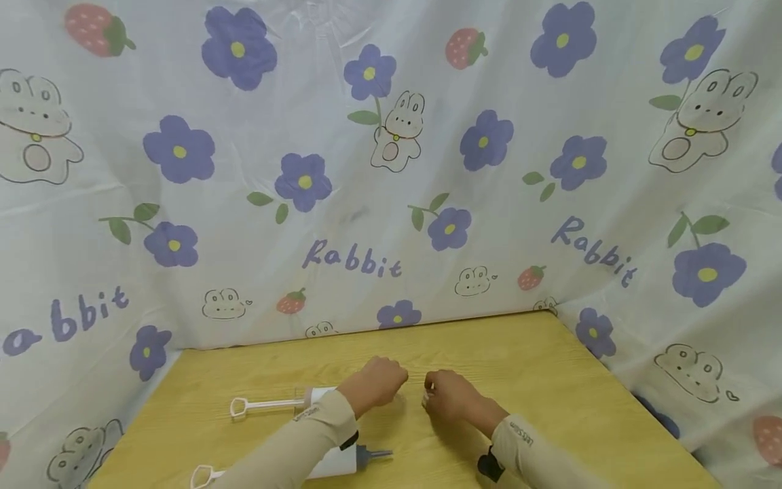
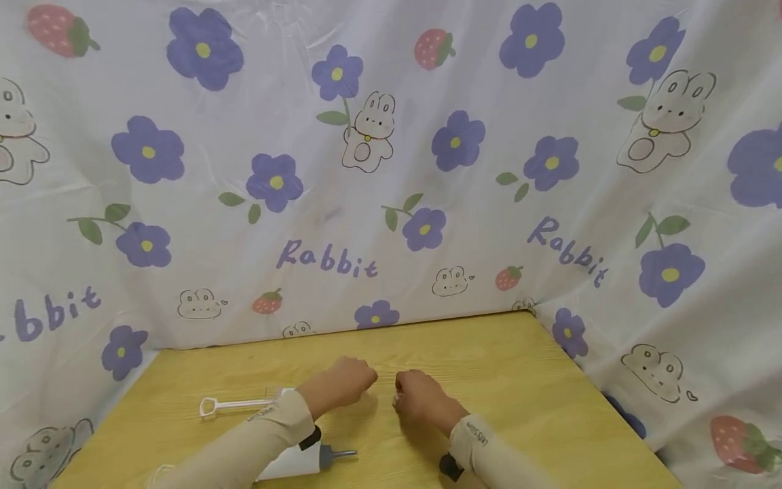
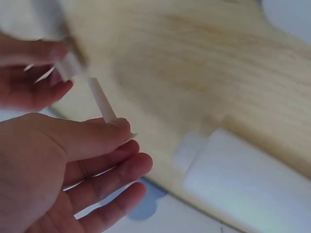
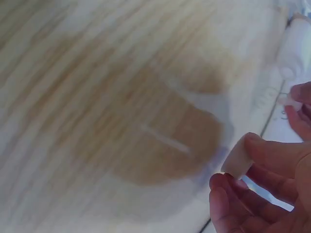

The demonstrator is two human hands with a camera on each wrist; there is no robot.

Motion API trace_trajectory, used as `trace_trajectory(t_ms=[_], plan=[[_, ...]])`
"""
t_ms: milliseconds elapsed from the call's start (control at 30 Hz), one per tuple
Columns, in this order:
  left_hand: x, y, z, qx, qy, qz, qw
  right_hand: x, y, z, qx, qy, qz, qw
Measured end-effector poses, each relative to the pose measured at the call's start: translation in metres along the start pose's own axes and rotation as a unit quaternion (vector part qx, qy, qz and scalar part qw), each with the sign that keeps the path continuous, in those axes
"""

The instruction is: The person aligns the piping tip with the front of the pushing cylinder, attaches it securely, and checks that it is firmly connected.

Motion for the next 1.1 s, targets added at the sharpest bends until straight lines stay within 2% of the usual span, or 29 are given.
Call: trace_trajectory(t_ms=[67,133,200,233,300,333,433,500,533,600,667,733,933,1100], plan=[[-0.016,0.001,-0.009,-0.002,-0.042,0.009,0.9991,-0.017,-0.004,-0.001,0.0,0.005,0.024,0.9997],[-0.034,-0.004,-0.02,-0.001,-0.103,0.025,0.9943,-0.036,-0.009,-0.005,0.0,0.017,0.05,0.9986],[-0.051,-0.017,-0.034,-0.004,-0.167,0.049,0.9847,-0.055,-0.013,-0.014,0.0,0.048,0.079,0.9957],[-0.06,-0.025,-0.041,-0.007,-0.201,0.068,0.9772,-0.065,-0.015,-0.019,-0.001,0.069,0.093,0.9933],[-0.076,-0.047,-0.057,-0.022,-0.266,0.115,0.9567,-0.085,-0.018,-0.032,-0.012,0.126,0.121,0.9846],[-0.083,-0.058,-0.064,-0.034,-0.295,0.143,0.9441,-0.094,-0.02,-0.039,-0.017,0.157,0.135,0.9781],[-0.094,-0.09,-0.084,-0.078,-0.376,0.21,0.899,-0.113,-0.025,-0.052,-0.025,0.249,0.165,0.9539],[-0.092,-0.105,-0.092,-0.107,-0.413,0.232,0.874,-0.116,-0.028,-0.054,-0.021,0.286,0.171,0.9428],[-0.089,-0.11,-0.094,-0.118,-0.429,0.238,0.8634,-0.114,-0.03,-0.054,-0.017,0.295,0.169,0.9402],[-0.082,-0.116,-0.095,-0.134,-0.451,0.237,0.8501,-0.106,-0.033,-0.052,-0.01,0.308,0.163,0.9372],[-0.076,-0.118,-0.093,-0.14,-0.463,0.233,0.8439,-0.097,-0.035,-0.05,-0.01,0.314,0.158,0.9362],[-0.073,-0.119,-0.09,-0.138,-0.468,0.233,0.8416,-0.09,-0.036,-0.05,-0.011,0.321,0.159,0.9336],[-0.075,-0.123,-0.082,-0.125,-0.471,0.239,0.84,-0.079,-0.029,-0.066,-0.031,0.344,0.154,0.9257],[-0.074,-0.125,-0.071,-0.111,-0.474,0.224,0.8442,-0.065,-0.02,-0.083,-0.047,0.354,0.142,0.9233]])
Point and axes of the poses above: each hand's wrist, its own y-axis towards the middle knuckle, its own x-axis out of the palm, z = x × y, the point moved 7 cm from there along y, towards the middle knuckle, and after that the axes turned 10 degrees about -x, right-handed, at the moved point
